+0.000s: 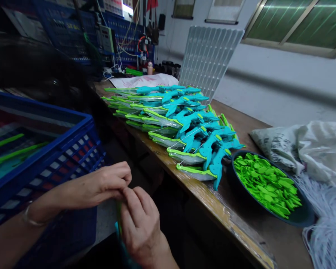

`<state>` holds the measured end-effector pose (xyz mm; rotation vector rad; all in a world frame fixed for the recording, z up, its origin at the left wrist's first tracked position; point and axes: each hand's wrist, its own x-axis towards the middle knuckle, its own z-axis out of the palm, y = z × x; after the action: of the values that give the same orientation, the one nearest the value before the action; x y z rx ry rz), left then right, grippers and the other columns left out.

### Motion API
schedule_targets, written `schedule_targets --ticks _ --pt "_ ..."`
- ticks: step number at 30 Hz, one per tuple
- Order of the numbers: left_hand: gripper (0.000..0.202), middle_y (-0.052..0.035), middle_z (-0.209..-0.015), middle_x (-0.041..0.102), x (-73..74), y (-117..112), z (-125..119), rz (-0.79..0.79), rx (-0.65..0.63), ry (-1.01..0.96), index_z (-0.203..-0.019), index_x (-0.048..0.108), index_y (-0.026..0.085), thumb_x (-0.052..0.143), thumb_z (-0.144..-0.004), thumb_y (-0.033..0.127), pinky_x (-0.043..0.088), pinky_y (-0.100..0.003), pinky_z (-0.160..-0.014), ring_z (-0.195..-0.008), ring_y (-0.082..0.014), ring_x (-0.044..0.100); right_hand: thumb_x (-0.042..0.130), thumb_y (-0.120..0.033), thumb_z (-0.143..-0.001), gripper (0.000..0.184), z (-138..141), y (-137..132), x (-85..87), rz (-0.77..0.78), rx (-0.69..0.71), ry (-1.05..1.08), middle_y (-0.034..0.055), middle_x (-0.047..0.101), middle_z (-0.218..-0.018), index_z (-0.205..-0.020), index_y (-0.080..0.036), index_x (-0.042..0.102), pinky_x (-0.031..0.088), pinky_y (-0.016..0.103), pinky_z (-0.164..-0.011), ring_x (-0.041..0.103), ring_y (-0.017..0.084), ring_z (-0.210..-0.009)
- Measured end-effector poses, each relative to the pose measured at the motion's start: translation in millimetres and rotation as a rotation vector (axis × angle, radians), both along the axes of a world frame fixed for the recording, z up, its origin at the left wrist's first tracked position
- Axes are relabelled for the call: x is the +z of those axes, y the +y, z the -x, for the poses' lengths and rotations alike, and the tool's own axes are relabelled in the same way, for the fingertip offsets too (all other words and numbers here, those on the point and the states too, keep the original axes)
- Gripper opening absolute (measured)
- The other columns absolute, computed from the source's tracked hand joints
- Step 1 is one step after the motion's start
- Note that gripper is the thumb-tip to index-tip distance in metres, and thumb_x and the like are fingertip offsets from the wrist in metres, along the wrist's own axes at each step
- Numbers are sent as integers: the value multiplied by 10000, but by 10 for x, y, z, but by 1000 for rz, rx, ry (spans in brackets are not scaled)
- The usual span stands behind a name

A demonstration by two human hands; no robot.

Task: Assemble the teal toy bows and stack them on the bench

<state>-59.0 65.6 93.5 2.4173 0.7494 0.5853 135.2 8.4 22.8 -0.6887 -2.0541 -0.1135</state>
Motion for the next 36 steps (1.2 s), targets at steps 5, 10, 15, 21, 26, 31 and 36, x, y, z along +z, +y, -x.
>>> schedule_targets --ticks 5,10,15,21,26,31,36 --pt "167 -28 -873 613 -96 84 -50 89 -51 -94 -797 678 176 615 -927 93 475 -244 -766 -870 -165 581 527 4 -893 223 18 -15 35 189 -7 193 90 659 -915 -1019 -162 606 549 313 -670 606 186 -819" --pt "137 -37 -913 590 -283 -102 -130 30 108 -249 -902 709 173 587 -963 163 480 -227 -721 -812 -134 592 591 -135 -929 83 1 -33 117 674 -23 533 26 635 -865 -868 -190 593 501 250 -661 623 133 -755" --pt "150 -42 -877 579 -394 -179 -192 -92 177 -317 -904 684 159 553 -949 100 473 -234 -709 -812 -138 573 645 -219 -929 75 -31 2 80 913 33 653 31 657 -878 -864 -182 649 510 236 -688 632 140 -787" --pt "136 -20 -879 556 -532 -218 -281 8 300 -411 -846 645 164 559 -934 107 457 -219 -704 -795 -121 560 625 -187 -954 38 -9 11 -33 863 5 677 10 649 -877 -922 -201 640 507 238 -709 624 131 -791" --pt "158 -22 -895 570 -565 -249 -341 252 365 -511 -810 600 170 538 -955 170 459 -240 -732 -812 -133 570 586 -120 -961 113 -30 8 -18 684 -40 533 11 625 -857 -887 -196 623 479 246 -682 606 123 -766" --pt "190 -35 -886 565 -559 -238 -337 338 293 -565 -820 585 166 520 -988 228 459 -260 -741 -818 -149 563 565 -39 -951 181 -33 -22 40 531 -42 446 39 643 -909 -1020 -194 630 512 280 -714 613 144 -816" --pt "189 -34 -875 551 -579 -234 -330 343 286 -563 -814 581 167 531 -988 222 441 -269 -741 -821 -155 549 551 -7 -932 210 4 -21 68 325 -130 267 90 646 -957 -1069 -154 612 527 301 -704 594 174 -847"
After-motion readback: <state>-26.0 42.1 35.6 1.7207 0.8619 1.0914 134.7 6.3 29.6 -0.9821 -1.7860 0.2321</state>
